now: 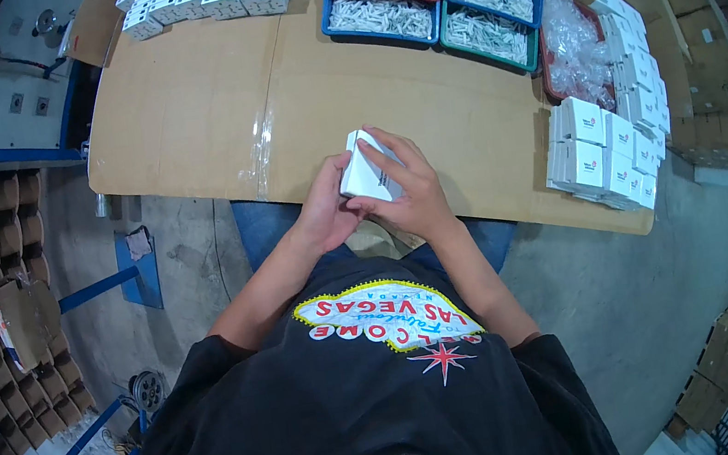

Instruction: The person assembles small electrical components by hand. They place a small plastic bag containing white parts onto a white box, then insert a blue plastic piece into the box. They close the box and place it on a stack of similar boxes. The person repeats this process with another box, handling the parts and packaging materials directly.

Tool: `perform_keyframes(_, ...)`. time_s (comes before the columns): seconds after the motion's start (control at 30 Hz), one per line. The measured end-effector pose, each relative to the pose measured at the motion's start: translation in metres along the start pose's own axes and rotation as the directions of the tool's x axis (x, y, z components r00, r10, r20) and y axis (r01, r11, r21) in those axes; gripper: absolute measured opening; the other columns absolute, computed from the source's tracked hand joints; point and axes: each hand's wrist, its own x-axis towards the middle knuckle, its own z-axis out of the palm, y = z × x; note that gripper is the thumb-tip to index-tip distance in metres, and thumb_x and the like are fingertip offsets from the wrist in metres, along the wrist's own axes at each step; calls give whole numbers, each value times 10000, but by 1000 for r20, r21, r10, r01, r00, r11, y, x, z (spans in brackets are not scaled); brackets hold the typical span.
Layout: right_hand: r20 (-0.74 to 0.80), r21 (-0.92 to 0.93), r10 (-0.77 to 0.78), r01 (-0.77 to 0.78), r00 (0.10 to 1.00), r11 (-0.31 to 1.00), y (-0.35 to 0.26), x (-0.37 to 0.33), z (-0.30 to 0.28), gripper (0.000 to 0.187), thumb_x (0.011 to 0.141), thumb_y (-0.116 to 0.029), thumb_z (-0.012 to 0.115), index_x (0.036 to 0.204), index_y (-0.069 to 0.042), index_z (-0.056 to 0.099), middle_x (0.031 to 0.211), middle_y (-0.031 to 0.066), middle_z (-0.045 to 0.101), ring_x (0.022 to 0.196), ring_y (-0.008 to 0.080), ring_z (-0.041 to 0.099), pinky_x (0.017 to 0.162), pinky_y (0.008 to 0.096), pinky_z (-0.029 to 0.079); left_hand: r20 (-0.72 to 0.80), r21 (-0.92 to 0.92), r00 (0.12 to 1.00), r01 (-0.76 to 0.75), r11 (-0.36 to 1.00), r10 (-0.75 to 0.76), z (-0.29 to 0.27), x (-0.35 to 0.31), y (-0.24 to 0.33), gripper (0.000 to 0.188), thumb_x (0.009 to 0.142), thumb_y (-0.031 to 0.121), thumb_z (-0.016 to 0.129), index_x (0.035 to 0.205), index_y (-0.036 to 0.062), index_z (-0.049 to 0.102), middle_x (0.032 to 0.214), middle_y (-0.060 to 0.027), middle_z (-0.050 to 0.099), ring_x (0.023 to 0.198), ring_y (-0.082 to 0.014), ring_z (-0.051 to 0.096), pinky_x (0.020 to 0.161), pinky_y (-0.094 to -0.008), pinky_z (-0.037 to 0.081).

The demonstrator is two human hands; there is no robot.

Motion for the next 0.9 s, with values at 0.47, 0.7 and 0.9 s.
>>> perform_keyframes(0.47, 362, 130, 58, -112, 931, 985, -28, 19, -40, 804, 807, -237, 815, 1527, -108, 483, 1598, 163, 419, 1438, 374, 407, 1189, 460, 332, 67, 175, 997, -52, 983, 41, 9, -19, 21, 700, 1030, 703, 328, 1383, 121, 498, 1208, -88, 653, 1098, -203, 669, 890, -362, 583)
perform_keyframes(0.7, 315, 109, 121, -163, 941, 981, -33, 28, -49, 673, 750, -278, 886, 1332, -88, 607, 1454, 124, 576, 1326, 317, 559, 1080, 414, 461, 127, 88, 989, -84, 993, 73, 21, -15, 18, 780, 988, 769, 302, 1348, 100, 476, 1100, -125, 641, 1020, -272, 706, 884, -405, 592)
perform_keyframes(0.9, 316, 74, 96, -125, 944, 989, -33, 31, -49, 632, 744, -231, 888, 1292, -62, 622, 1359, 119, 626, 1239, 300, 616, 1006, 382, 505, 79, 8, 996, -31, 999, 31, 21, -16, 17, 881, 951, 819, 297, 1407, 90, 492, 1213, -148, 647, 1089, -300, 690, 893, -440, 595)
